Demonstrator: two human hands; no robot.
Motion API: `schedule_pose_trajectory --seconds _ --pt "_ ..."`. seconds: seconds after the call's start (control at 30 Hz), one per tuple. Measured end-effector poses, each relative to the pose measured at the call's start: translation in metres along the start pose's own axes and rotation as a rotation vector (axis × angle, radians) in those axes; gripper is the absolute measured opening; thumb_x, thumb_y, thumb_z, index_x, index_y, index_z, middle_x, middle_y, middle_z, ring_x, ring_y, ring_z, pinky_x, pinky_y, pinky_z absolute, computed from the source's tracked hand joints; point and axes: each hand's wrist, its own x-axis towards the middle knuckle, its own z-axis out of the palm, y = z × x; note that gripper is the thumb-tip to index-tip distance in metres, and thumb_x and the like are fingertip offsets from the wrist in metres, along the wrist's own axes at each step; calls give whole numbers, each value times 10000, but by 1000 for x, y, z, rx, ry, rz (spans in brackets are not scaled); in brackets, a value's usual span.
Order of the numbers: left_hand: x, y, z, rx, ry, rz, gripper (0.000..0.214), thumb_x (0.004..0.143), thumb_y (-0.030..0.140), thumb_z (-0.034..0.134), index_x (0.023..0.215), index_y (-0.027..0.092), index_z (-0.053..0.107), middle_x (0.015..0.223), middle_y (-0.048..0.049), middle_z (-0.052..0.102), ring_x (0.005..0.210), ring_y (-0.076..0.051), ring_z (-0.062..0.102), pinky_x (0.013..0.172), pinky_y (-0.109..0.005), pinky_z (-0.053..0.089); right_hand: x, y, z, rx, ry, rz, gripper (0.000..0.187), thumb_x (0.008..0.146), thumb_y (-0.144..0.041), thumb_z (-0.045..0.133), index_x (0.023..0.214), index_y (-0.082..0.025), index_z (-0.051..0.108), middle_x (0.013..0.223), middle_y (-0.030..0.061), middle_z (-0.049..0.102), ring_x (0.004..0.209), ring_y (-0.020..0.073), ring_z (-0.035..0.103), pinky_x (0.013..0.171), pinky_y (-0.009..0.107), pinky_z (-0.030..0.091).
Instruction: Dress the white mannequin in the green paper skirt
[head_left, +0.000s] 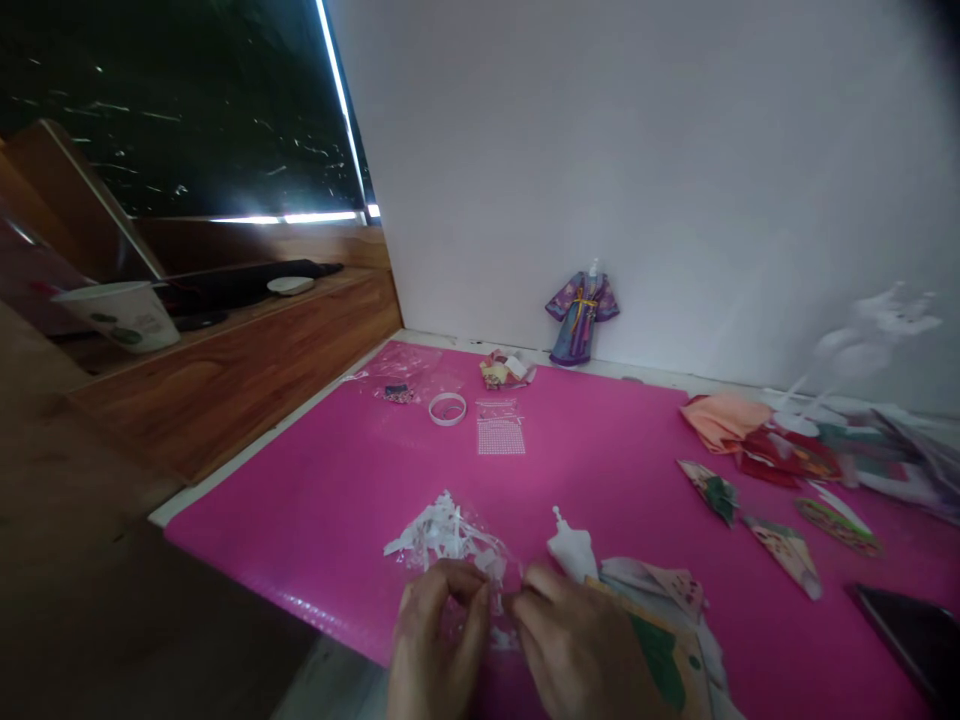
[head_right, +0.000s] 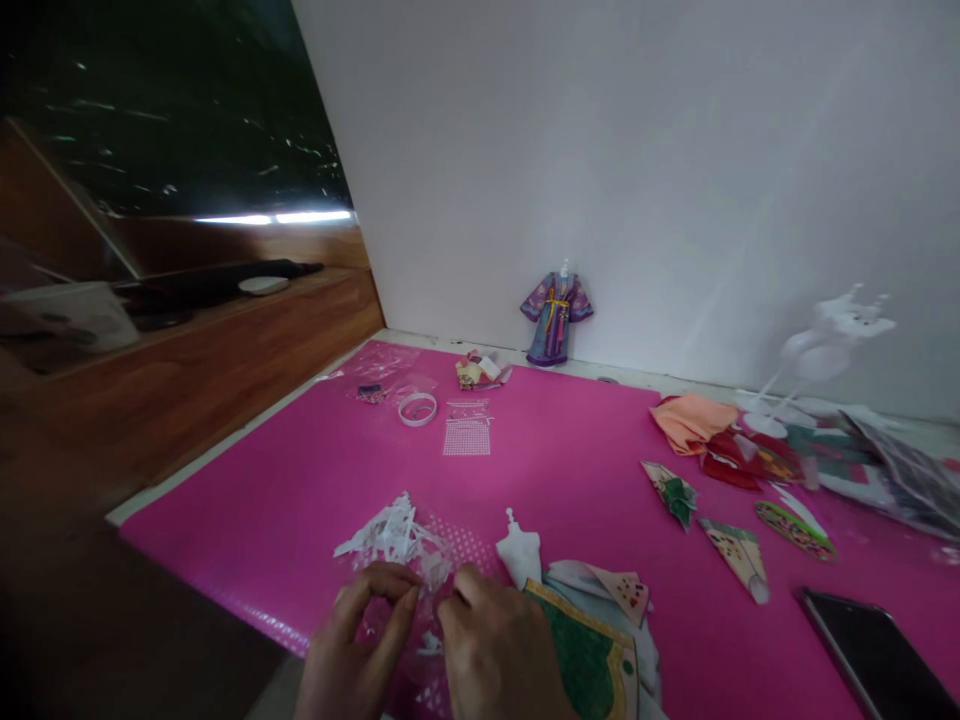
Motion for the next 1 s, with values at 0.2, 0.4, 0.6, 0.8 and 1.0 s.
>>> schedule_pose_trajectory --seconds 0.2,0.4,0.6,0.8,1.0 --pt "-2 -8 2 18 11 85 124 876 229 576 756 228 608 787 -12 689 738 -183 659 675 -285 525 -2 0 5 26 55 45 211 694 -30 491 621 -223 534 569 -27 573 490 149 555 498 293 295" --pt "-4 -6 4 20 -1 68 141 880 237 580 741 219 602 777 -29 689 736 -186 654 679 -287 519 -6 1 3 74 60 -7 269 803 -33 436 632 -214 537 585 -26 578 515 134 552 512 280 298" --pt "-5 2 4 3 0 32 145 893 248 567 752 226 597 792 -17 683 759 -188 649 707 -306 504 -6 2 -2 49 27 6 259 805 -43 440 658 -213 569 637 -2 594 569 160 572 518 289 320" --pt "-7 -1 4 11 -33 40 130 887 217 570 759 222 599 788 -13 684 752 -187 654 702 -304 506 -6 4 -2 48 75 15 277 850 -86 433 632 -214 545 575 -12 554 493 146 545 498 280 331" --pt "-9 1 5 32 -14 49 110 873 191 579 769 226 592 790 -6 687 755 -187 650 702 -310 498 -10 9 -1 144 -29 107 218 833 -70 428 752 -224 561 705 -7 588 571 152 585 517 274 340"
